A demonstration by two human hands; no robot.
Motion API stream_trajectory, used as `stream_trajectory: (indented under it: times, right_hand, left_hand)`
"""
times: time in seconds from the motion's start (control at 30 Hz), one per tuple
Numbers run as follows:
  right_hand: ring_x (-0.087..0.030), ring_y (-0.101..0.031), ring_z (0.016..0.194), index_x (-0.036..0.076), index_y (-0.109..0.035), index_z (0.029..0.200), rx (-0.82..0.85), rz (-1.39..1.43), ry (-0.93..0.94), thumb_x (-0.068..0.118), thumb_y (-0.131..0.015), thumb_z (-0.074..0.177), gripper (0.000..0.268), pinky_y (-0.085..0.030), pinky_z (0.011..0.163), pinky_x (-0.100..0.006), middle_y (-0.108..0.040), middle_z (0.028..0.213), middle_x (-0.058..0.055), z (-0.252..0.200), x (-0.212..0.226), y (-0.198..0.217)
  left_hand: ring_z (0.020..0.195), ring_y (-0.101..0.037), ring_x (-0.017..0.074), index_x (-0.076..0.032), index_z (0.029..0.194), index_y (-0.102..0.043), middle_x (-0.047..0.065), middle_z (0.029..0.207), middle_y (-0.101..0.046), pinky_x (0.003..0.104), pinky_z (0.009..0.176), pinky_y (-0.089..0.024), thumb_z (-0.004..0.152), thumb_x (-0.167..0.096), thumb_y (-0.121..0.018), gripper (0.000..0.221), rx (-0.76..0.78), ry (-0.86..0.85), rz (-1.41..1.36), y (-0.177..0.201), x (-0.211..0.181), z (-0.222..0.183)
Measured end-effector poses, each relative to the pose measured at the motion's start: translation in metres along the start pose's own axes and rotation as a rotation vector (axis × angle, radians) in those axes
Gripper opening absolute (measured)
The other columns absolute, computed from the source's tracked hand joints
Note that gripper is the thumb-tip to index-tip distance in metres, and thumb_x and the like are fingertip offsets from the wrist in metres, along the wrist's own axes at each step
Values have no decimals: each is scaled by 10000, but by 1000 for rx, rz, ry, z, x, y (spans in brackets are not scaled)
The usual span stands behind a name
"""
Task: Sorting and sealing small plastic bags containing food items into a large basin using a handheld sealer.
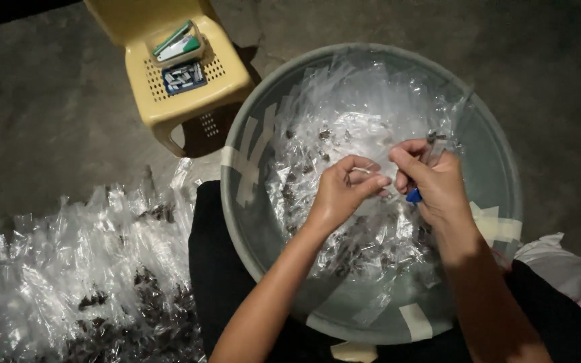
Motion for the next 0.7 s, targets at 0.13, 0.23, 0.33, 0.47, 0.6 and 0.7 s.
stream_trajectory:
  times: [0.13, 0.23, 0.33, 0.47, 0.6, 0.7]
  right_hand:
    - [-143, -617, 441, 28, -691, 1017, -36, 113, 23, 121, -781, 956, 143, -545, 417, -241, -664, 721, -151, -3, 8, -2]
    - [-126, -613, 477, 15, -682, 1095, 23, 183, 17, 100, -767, 954, 186, -550, 447, -245, -648, 756, -105, -10, 19, -5]
    - [-108, -568, 481, -18, -648, 1251, 150, 180, -12, 63, -748, 930, 346, -516, 469, -243, -584, 707, -52, -22, 40, -16]
    - [-89, -549, 506, -70, -627, 1274, 192, 116, -82, 48, -733, 920, 388, -474, 474, -236, -628, 771, -90, -30, 47, -24]
    - [-143, -586, 514, 5, -702, 1121, 150, 203, -115, 65, -743, 941, 195, -510, 479, -266, -648, 738, -125, -19, 24, -15]
    - [-172, -672, 591, 7, -689, 1143, 135, 194, -40, 67, -746, 941, 218, -545, 508, -267, -711, 877, -146, -22, 35, -12]
  left_hand:
    - [850, -765, 262, -15, 1166, -647, 213, 1034, -758, 290, 712, -644, 998, -164, -684, 228, -7, -36, -134, 5, -15, -10]
    - [848, -768, 275, -5, 1193, -636, 226, 1034, -758, 293, 709, -647, 975, -121, -704, 256, -29, -63, -128, 14, -17, -10]
    - [827, -765, 281, 15, 1226, -610, 232, 1014, -754, 295, 693, -652, 919, -79, -762, 356, -52, -70, -126, 19, -18, -12]
    - [832, -759, 205, -4, 1213, -630, 185, 984, -765, 244, 702, -640, 842, -63, -827, 424, -39, -92, -49, 16, -27, -20]
    - [851, -763, 207, -17, 1186, -643, 184, 1000, -768, 248, 714, -641, 852, -106, -830, 392, -38, -82, -77, 15, -38, -26]
    - [967, -758, 246, -23, 1125, -668, 175, 1062, -766, 331, 776, -639, 989, -209, -698, 232, -74, -45, -166, 21, -37, -25]
Point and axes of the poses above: each hand's wrist, its own z-axis towards the middle knuckle, its own y-axis out of the back of the hand, x = y × z, the point moved 6 cm from there along z, towards the middle knuckle
